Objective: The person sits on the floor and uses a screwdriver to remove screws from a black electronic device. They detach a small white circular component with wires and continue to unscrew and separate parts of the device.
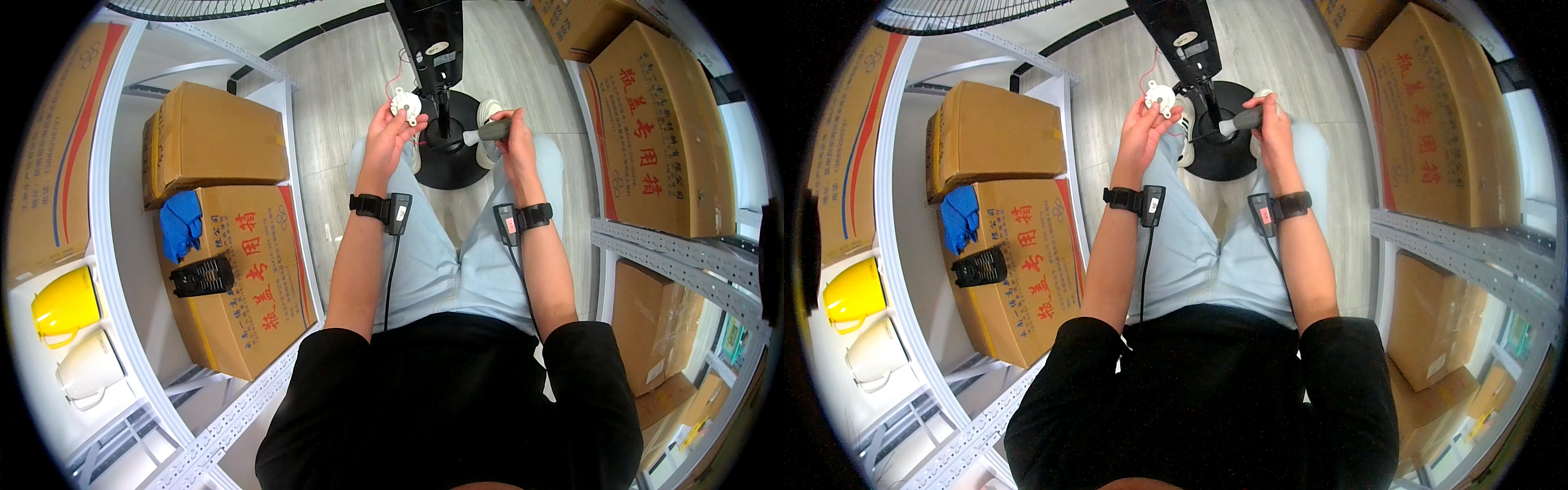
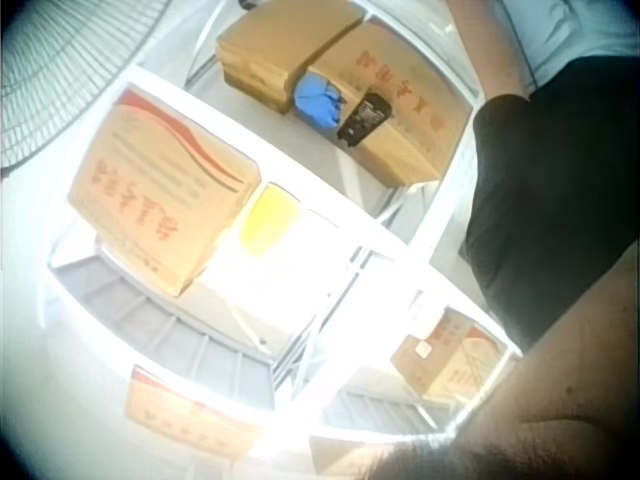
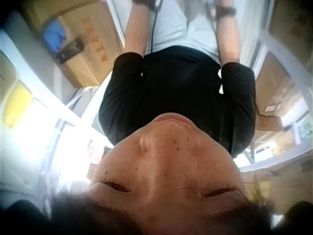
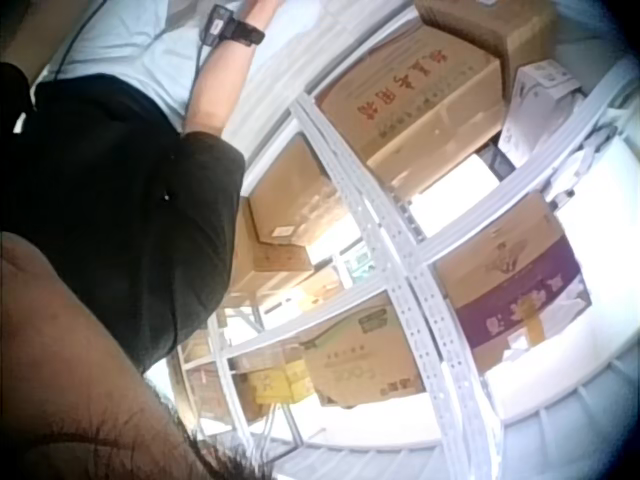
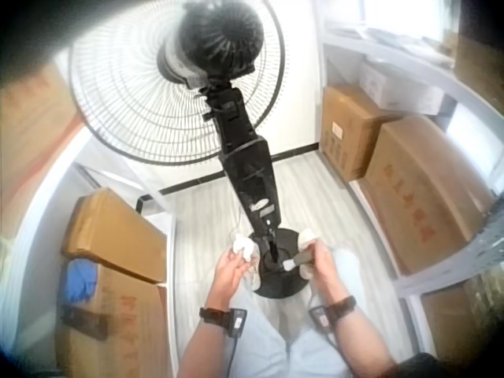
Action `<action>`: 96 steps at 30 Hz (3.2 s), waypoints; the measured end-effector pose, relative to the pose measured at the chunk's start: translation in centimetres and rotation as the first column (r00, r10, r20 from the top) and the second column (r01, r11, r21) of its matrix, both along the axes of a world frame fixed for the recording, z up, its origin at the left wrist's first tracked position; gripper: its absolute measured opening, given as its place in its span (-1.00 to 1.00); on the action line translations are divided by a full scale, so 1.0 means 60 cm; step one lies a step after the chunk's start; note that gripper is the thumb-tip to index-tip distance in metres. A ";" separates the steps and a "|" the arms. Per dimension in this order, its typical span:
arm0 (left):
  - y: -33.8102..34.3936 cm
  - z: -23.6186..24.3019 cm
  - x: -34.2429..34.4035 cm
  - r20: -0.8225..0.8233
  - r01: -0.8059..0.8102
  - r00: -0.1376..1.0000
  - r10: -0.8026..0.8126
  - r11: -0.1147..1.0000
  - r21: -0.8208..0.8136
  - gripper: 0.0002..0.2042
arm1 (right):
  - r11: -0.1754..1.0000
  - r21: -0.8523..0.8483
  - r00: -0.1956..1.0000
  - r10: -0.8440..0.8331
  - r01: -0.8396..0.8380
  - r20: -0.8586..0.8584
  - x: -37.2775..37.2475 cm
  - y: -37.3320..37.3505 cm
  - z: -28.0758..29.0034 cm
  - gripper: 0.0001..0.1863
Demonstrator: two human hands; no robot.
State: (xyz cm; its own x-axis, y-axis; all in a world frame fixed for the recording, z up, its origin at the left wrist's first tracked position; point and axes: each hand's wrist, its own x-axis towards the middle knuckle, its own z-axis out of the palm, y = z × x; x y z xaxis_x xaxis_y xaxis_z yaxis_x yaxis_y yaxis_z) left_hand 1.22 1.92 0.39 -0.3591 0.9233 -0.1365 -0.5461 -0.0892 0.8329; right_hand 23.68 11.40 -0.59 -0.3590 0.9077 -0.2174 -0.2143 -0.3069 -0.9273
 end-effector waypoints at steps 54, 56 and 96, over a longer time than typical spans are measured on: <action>0.001 -0.009 -0.005 -0.032 -0.218 0.975 0.221 0.972 0.092 -0.58 | 0.814 0.116 0.693 0.552 -0.570 -0.464 0.015 -0.021 0.042 -0.33; 0.001 -0.007 -0.005 -0.032 -0.213 0.976 0.216 0.973 0.085 -0.58 | 0.811 0.132 0.697 0.563 -0.570 -0.445 0.015 -0.023 0.047 -0.34; 0.001 -0.008 0.001 -0.139 -0.233 0.961 0.240 0.970 0.062 -0.61 | 0.895 0.116 0.566 0.368 -0.431 -0.738 0.024 -0.003 0.003 -0.44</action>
State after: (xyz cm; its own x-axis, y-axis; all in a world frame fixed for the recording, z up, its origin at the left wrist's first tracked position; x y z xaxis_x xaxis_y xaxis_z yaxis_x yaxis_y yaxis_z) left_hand 1.30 1.98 -0.08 -0.5808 0.8136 -0.0278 -0.3795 -0.2404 0.8934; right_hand 25.13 11.22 -0.41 -0.7475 0.6249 0.2254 -0.6404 -0.5878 -0.4943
